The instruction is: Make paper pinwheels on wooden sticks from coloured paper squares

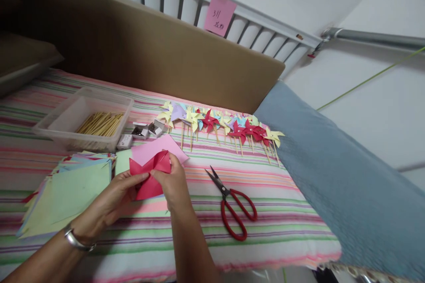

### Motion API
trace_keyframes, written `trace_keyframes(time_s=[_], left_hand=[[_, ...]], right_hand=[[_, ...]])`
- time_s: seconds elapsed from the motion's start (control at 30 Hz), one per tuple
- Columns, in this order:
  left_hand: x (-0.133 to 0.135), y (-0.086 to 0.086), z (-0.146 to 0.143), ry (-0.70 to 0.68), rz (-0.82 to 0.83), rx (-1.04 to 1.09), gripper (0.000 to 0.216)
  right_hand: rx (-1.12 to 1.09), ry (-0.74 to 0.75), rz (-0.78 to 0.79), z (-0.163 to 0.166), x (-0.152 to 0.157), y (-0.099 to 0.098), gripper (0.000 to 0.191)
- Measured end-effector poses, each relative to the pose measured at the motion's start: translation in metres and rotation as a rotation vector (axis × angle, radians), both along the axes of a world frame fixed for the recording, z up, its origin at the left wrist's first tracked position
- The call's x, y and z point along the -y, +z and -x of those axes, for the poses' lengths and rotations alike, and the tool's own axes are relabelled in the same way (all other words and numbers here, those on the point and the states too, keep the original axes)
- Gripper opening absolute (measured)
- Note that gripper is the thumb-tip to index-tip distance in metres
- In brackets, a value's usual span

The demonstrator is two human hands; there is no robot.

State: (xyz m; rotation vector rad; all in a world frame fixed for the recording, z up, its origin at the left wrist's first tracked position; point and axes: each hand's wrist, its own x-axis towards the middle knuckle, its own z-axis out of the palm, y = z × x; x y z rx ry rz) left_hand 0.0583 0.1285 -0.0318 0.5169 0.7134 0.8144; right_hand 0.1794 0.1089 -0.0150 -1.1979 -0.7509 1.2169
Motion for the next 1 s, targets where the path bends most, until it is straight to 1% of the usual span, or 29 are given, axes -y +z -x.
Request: trace_keyframes(time_s=[0.1,0.17,0.23,0.27,0.33,0.4,0.47,0.5,0.57,0.6,0.63,0.73,0.8,0.87,1.0], left_hand=[[-0.003,-0.002,0.001,0.038,0.013,-0.022,0.014],[-0.007,-0.003,0.004,0.062,0.004,-0.037,0.015],[-0.013,-0.002,0.009,0.096,-0.004,-0.064,0.014],[-0.016,-0.001,0.013,0.116,-0.005,-0.081,0.013],[-0.022,0.001,0.02,0.159,-0.005,-0.107,0.011],[-0.028,0.003,0.027,0.187,-0.01,-0.121,0.01],[-0.033,0.005,0.034,0.2,-0.012,-0.119,0.01],[-0.035,0.006,0.037,0.204,-0.009,-0.111,0.011],[-0.038,0.007,0.041,0.209,0.001,-0.083,0.012],[-0.039,0.008,0.042,0.209,0.007,-0.069,0.011],[-0.04,0.009,0.043,0.204,0.01,-0.058,0.01],[-0.039,0.011,0.043,0.168,0.008,-0.058,0.008],[-0.037,0.011,0.041,0.136,-0.007,-0.07,0.009],[-0.036,0.01,0.04,0.098,-0.036,-0.089,0.01],[-0.034,0.004,0.039,0.035,-0.075,-0.159,0.01]], right_hand=[[-0.021,0.004,0.016,0.003,-0.002,-0.002,0.046],[0.003,0.003,0.056,0.003,-0.004,-0.004,0.052],[0.108,-0.017,0.084,0.002,-0.004,-0.006,0.055],[0.189,-0.038,0.07,0.002,-0.004,-0.007,0.053],[0.374,-0.076,-0.035,0.0,-0.001,-0.006,0.044],[0.567,-0.052,-0.202,-0.002,0.003,-0.005,0.036],[0.749,0.044,-0.338,-0.002,0.008,-0.003,0.041],[0.826,0.104,-0.37,-0.002,0.01,-0.002,0.047],[0.918,0.179,-0.376,0.0,0.014,-0.003,0.055],[0.935,0.191,-0.368,0.001,0.015,-0.004,0.053],[0.942,0.188,-0.365,0.002,0.016,-0.005,0.047],[0.918,0.136,-0.378,0.003,0.014,-0.007,0.022],[0.876,0.122,-0.364,0.002,0.012,-0.006,0.013],[0.823,0.123,-0.333,0.001,0.011,-0.004,0.01],[0.746,0.14,-0.298,-0.002,0.01,-0.001,0.014]])
